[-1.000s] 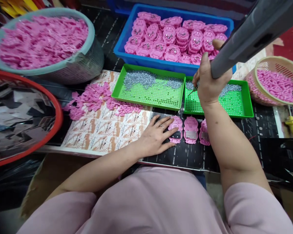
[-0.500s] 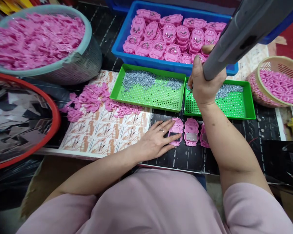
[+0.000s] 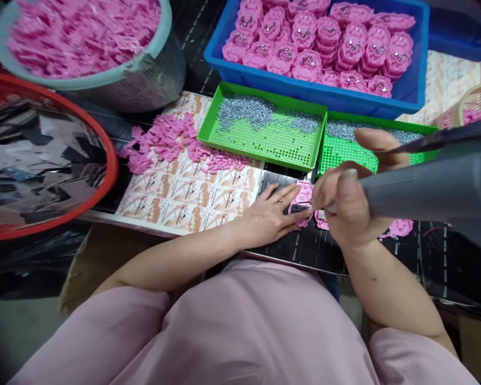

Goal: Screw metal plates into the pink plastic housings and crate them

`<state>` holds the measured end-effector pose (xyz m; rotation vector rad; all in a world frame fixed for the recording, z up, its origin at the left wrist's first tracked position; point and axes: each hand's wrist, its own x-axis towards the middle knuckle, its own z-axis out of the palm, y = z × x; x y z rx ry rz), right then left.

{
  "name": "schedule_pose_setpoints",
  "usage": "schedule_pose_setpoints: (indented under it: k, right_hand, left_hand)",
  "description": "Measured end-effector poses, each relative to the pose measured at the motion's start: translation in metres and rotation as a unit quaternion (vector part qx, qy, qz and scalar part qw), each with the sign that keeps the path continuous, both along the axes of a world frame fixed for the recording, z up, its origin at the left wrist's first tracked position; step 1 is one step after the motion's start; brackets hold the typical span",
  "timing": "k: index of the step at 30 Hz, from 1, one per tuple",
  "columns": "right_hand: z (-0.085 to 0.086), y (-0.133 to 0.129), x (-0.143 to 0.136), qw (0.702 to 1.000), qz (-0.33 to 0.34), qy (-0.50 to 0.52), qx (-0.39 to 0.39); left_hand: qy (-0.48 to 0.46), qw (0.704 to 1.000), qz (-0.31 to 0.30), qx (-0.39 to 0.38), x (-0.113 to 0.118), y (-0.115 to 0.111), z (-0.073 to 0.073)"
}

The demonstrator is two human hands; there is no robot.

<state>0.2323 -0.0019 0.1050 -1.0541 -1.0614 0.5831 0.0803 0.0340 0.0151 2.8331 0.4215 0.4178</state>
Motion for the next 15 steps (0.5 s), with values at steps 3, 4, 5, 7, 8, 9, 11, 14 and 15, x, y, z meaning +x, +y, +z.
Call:
schedule_pose_setpoints:
  k: [3, 4, 5, 7, 8, 9, 11, 14, 15]
  right_hand:
    - [-0.005, -0.002, -0.017, 0.998, 0.010, 0.019, 0.064]
    - [-0.006, -0.001, -0.019, 0.998, 0.017, 0.020, 0.056]
    - [-0.007, 0.000, -0.020, 0.998, 0.020, 0.021, 0.051]
    - [-0.008, 0.001, -0.019, 0.998, 0.024, 0.017, 0.054]
    - [-0.008, 0.002, -0.019, 0.998, 0.025, 0.014, 0.057]
    - [-0.007, 0.002, -0.019, 0.998, 0.024, 0.011, 0.057]
    - [-0.006, 0.001, -0.020, 0.999, 0.022, 0.006, 0.044]
    - [-0.006, 0.000, -0.023, 1.000, 0.003, -0.018, 0.010]
    - [-0.006, 0.000, -0.023, 0.999, -0.003, -0.033, 0.000]
  left_hand:
    - [0.000, 1.000, 0.003, 0.000, 0.000, -0.001, -0.001]
    - [0.002, 1.000, 0.003, 0.000, 0.001, -0.001, -0.001]
    - [0.003, 1.000, 0.003, 0.000, 0.001, -0.001, -0.002]
    - [0.005, 1.000, 0.000, -0.003, 0.001, -0.001, -0.002]
    - [0.005, 1.000, 0.000, -0.004, 0.001, 0.000, -0.001]
    - [0.005, 1.000, 0.000, -0.006, 0.001, 0.000, -0.001]
    - [0.003, 1.000, 0.000, -0.008, 0.001, 0.000, -0.001]
    - [0.001, 1.000, 0.000, -0.008, 0.001, 0.000, 0.000]
    - [0.001, 1.000, -0.002, -0.008, 0.001, 0.000, 0.000]
